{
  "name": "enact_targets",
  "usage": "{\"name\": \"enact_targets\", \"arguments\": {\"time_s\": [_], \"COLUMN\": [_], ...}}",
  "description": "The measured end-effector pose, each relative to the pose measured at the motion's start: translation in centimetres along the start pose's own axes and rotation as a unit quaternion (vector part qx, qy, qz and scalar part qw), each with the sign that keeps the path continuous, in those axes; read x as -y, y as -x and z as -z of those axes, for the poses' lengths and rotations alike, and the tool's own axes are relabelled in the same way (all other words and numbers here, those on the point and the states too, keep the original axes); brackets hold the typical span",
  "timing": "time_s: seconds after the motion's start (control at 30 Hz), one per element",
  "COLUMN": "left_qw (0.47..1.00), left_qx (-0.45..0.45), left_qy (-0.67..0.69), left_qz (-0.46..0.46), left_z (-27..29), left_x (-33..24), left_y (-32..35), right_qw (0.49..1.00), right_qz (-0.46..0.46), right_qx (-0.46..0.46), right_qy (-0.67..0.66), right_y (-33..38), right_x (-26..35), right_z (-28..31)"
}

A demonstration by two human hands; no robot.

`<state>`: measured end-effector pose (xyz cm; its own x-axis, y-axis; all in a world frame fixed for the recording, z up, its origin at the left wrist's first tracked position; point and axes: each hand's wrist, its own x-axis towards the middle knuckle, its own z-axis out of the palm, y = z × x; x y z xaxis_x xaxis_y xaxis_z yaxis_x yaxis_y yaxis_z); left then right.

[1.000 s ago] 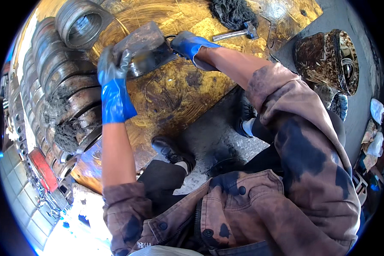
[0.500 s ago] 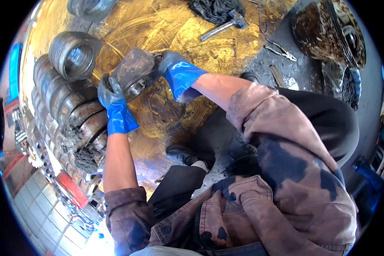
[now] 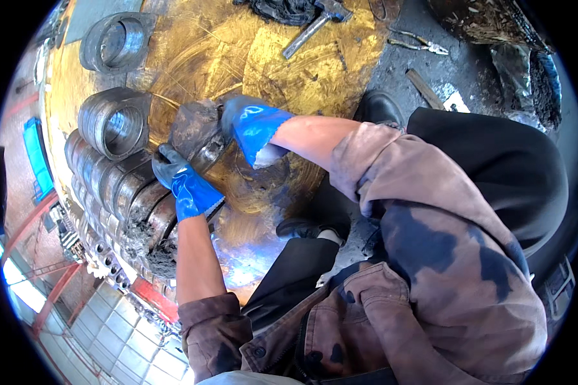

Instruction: The person sits on the floor and uses a small metal tool to scrape and clean the interior of a cylindrical metal part. They repeatedly pick up the part, scrape the inside surface, and place it back down among other similar parts.

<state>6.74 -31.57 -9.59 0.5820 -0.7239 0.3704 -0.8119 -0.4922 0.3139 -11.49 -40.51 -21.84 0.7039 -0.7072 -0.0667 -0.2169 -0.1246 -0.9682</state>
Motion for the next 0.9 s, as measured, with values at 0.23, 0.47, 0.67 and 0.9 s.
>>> {"name": "enact_targets", "arguments": {"time_s": [0.23,0.47,0.67,0.9], "left_qw": [0.999,0.999,0.999,1.0], "left_qx": [-0.028,-0.032,0.008,0.006], "left_qy": [-0.024,-0.012,-0.005,-0.005], "left_qz": [0.009,0.015,0.047,0.02], "left_z": [2.1,-0.4,0.4,0.6], "left_x": [2.7,0.7,0.3,1.6], "left_y": [0.4,-0.1,0.0,0.3], "right_qw": [0.942,0.967,0.956,0.94], "right_qz": [-0.03,-0.117,-0.054,-0.195], "right_qx": [0.002,-0.144,-0.183,-0.097], "right_qy": [0.333,0.177,0.225,0.263], "right_y": [3.6,3.7,5.5,5.1], "right_x": [5.9,-4.5,-8.8,-7.2], "right_z": [7.4,15.2,9.3,8.5]}}
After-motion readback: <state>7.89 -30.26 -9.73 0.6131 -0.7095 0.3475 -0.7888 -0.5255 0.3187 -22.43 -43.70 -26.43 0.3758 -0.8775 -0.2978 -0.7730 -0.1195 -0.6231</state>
